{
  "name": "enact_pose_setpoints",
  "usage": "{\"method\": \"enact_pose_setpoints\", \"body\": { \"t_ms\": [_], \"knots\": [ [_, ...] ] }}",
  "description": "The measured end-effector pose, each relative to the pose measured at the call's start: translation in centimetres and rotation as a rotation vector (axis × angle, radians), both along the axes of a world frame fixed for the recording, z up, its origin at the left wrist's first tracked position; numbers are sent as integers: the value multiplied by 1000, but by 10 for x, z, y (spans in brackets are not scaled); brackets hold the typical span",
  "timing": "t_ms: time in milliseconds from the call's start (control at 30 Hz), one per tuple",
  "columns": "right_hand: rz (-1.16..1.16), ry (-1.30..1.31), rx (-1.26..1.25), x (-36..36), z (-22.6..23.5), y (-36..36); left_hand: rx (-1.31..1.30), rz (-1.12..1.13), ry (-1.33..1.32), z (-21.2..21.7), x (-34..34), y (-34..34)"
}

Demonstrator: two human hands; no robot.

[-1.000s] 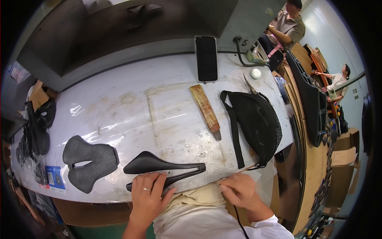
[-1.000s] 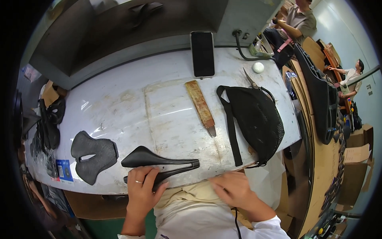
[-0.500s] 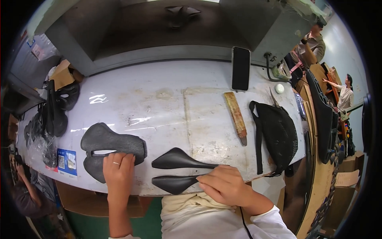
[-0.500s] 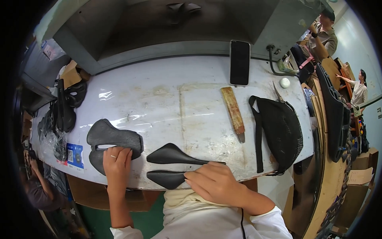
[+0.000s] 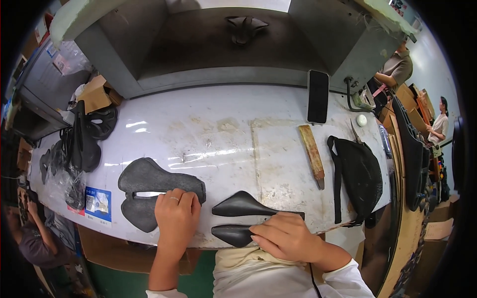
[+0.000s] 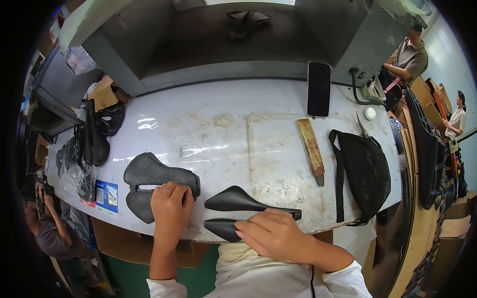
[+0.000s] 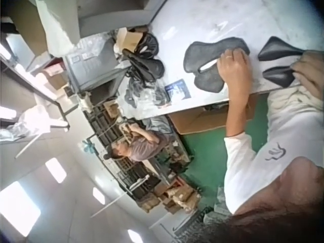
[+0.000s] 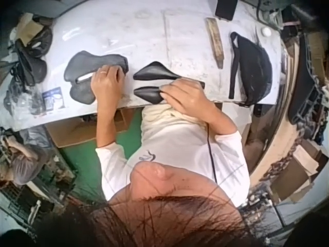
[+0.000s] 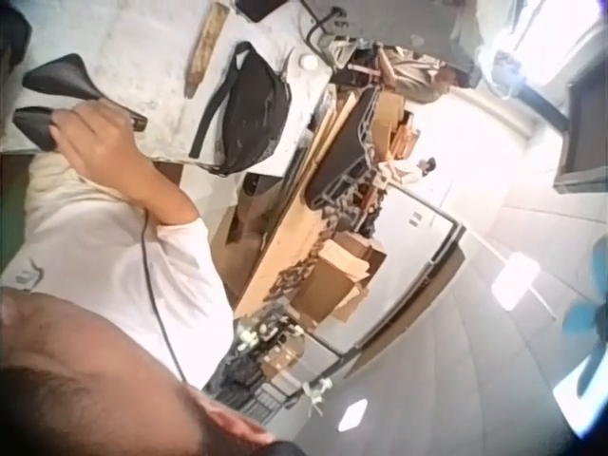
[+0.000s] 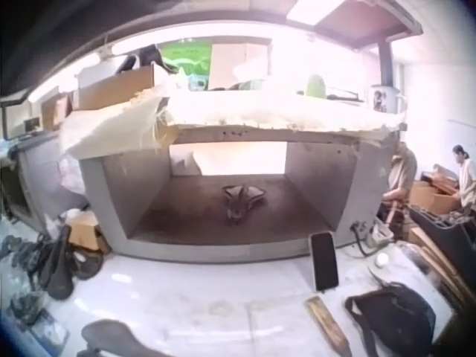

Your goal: Fitting and aligning the padding onto the plastic base of a bicycle saddle frame.

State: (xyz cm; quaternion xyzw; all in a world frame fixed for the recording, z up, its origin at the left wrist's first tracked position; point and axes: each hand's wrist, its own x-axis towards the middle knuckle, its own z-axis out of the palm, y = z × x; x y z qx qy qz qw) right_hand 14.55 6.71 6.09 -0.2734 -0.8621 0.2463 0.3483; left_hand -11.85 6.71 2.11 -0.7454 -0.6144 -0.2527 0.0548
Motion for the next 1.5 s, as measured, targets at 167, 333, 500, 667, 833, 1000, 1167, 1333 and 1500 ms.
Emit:
{"method": "enact_pose_setpoints", "body": {
  "t_ms": [167, 333, 500, 667, 833, 1000, 1167, 1333, 1500],
  "knots": [
    [17, -17, 9, -11, 1, 2, 6, -21, -65, 5, 6, 1],
    [30, -31, 37, -12, 1, 1, -74, -4, -7, 3, 9, 2],
    [39, 11, 31, -17, 6, 3, -81, -21, 49, 4, 9, 2],
    [56, -2, 45, -16, 2, 3, -199, 24, -196, 14, 5, 2],
    [104, -84, -11, -28, 6, 5, -266, 168, -388, 17, -7, -7],
    [168, -190, 130, -68, -1, 18, -196, 146, -235, 12, -4, -8],
    [125, -272, 304, -112, -37, 33, -183, 101, -201, 12, -8, -6],
    [88, -370, 344, -113, -44, 29, -225, 370, -901, 5, -87, -18],
    [144, -301, 304, -118, -40, 27, 303, 120, -1664, 18, -224, -98]
  ]
}}
